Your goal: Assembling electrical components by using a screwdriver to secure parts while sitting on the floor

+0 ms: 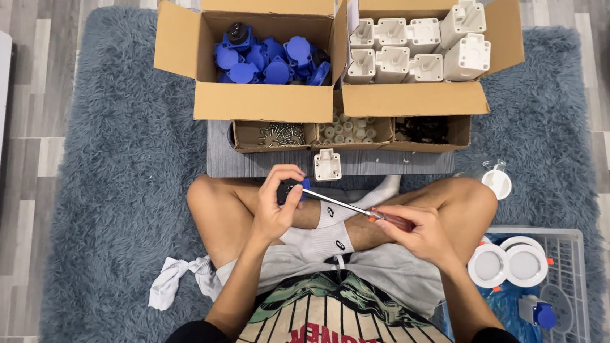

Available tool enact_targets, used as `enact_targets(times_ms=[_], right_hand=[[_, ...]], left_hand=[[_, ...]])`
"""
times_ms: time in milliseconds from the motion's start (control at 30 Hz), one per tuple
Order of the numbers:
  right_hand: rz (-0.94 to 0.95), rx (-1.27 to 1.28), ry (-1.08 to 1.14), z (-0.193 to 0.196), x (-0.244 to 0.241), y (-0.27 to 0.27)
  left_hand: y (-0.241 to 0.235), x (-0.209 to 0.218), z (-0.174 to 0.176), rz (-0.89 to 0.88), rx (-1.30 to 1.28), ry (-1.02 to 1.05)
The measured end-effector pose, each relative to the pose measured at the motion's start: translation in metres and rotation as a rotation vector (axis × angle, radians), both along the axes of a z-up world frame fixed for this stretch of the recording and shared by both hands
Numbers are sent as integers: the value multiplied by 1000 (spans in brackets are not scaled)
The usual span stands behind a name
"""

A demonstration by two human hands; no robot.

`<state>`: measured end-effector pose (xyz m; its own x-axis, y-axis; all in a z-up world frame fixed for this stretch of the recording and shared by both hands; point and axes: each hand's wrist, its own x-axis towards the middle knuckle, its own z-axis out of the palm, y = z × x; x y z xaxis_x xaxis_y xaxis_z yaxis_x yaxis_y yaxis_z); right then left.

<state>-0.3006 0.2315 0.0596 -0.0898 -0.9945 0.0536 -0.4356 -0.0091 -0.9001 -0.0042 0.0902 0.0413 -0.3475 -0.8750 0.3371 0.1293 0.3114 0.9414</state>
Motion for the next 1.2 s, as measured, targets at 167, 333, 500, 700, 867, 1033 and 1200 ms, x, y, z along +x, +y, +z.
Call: enact_targets(times_ms=[167,333,500,700,867,1033,1200], right_hand=[[10,-66,22,9,3,-2],[25,-133,107,14,3,-2],[27,-260,242,17,5,-3],[63,-236,172,-1,6,4],[3,404,-758,-59,8,28],[-28,191,-430,-43,9,21],[-12,-3,-124,-10,10,13]], left_hand=[[-2,-1,1,87,-82,-106],[-6,1,7,59,-101,-117],[-8,4,9,21,-76,-146],[-11,1,23,-21,-66,-187],[-12,-3,34,-43,-48,-171],[-18,-6,46,3,-131,-237],[-20,-4,48,0,-142,-257]])
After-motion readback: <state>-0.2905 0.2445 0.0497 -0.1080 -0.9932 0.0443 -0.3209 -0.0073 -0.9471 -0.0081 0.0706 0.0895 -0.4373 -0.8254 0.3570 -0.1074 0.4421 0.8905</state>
